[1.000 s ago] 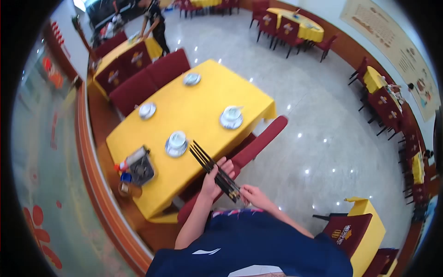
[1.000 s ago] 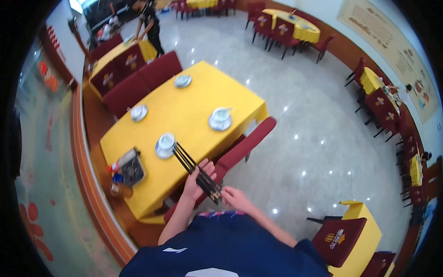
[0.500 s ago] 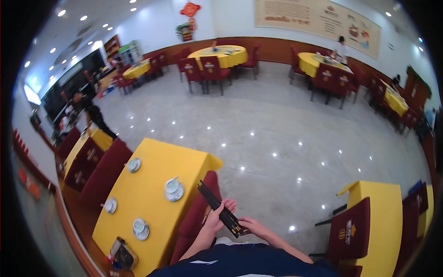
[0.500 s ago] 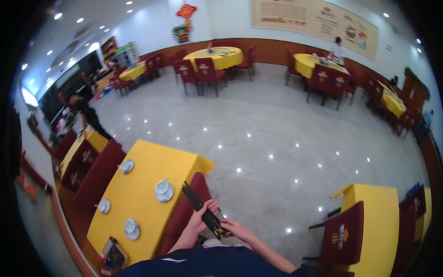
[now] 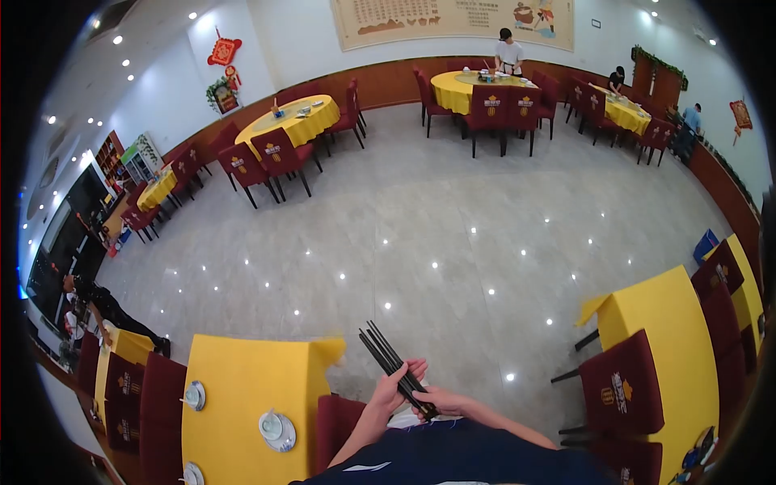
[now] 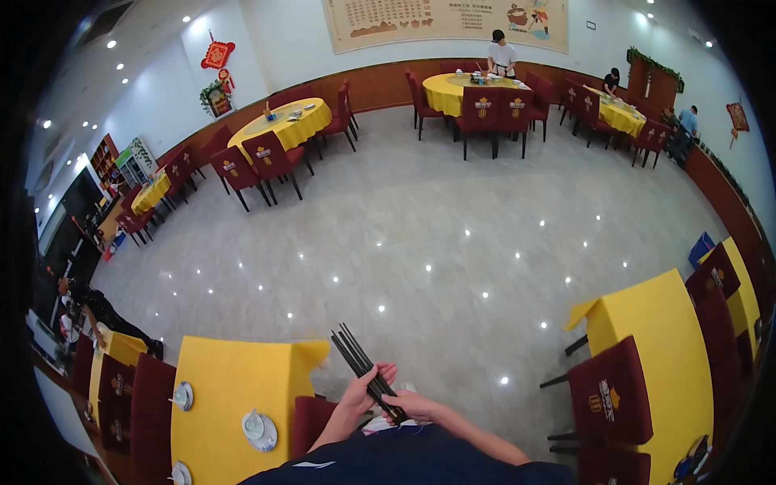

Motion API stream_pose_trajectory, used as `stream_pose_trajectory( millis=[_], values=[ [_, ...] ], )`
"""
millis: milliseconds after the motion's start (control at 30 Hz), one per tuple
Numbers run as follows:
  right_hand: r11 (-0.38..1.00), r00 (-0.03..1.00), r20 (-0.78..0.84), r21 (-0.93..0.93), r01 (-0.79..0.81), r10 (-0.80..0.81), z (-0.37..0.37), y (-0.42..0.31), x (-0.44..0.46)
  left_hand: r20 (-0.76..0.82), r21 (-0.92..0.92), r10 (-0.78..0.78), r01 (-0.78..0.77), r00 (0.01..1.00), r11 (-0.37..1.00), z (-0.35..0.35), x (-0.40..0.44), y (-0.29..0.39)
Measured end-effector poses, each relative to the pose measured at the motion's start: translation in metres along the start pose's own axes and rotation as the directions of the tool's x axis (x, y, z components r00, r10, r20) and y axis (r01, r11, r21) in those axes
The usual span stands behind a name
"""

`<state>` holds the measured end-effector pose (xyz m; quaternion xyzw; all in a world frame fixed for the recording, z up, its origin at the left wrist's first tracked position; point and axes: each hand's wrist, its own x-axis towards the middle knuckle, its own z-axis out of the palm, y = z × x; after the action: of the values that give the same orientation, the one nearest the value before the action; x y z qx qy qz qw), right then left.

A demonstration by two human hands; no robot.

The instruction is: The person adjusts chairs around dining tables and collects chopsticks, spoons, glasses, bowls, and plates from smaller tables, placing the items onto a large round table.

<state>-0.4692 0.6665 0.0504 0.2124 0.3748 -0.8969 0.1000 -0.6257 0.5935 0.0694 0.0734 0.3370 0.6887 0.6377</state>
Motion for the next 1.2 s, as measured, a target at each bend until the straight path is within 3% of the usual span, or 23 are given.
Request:
stream_pose_trajectory(
  millis=[133, 200, 267, 500, 700, 1200],
  values=[
    [0.964, 1.0, -0.013, -0.267, -0.008, 0.005, -0.006, -0.093, 0.027, 0.056, -0.033, 0.082, -0.08, 0.995, 0.996, 0.006, 0.052, 0.059],
    [0.956, 0.999, 0.018, -0.291, -0.026, 0.033, -0.023, -0.129, 0.046, 0.049, -0.122, 0.074, -0.068, 0.996, 0.99, 0.002, 0.08, 0.087],
    [0.95, 0.999, 0.018, -0.31, -0.029, 0.036, -0.037, -0.16, 0.063, 0.002, -0.057, 0.16, -0.159, 0.987, 0.986, -0.002, 0.108, 0.112],
    [0.995, 1.0, 0.002, -0.099, -0.028, 0.028, -0.058, -0.253, 0.107, -0.01, -0.12, 0.201, -0.201, 0.98, 0.972, 0.019, 0.216, 0.185],
    [0.998, 0.996, 0.088, -0.068, -0.018, 0.023, -0.123, -0.32, 0.14, -0.022, -0.062, 0.142, -0.143, 0.99, 0.988, 0.026, 0.312, 0.214],
    [0.979, 0.994, 0.11, -0.2, 0.028, -0.006, -0.326, -0.549, 0.165, -0.053, 0.033, 0.095, -0.094, 0.994, 0.995, 0.132, 0.591, 0.266]
  ],
)
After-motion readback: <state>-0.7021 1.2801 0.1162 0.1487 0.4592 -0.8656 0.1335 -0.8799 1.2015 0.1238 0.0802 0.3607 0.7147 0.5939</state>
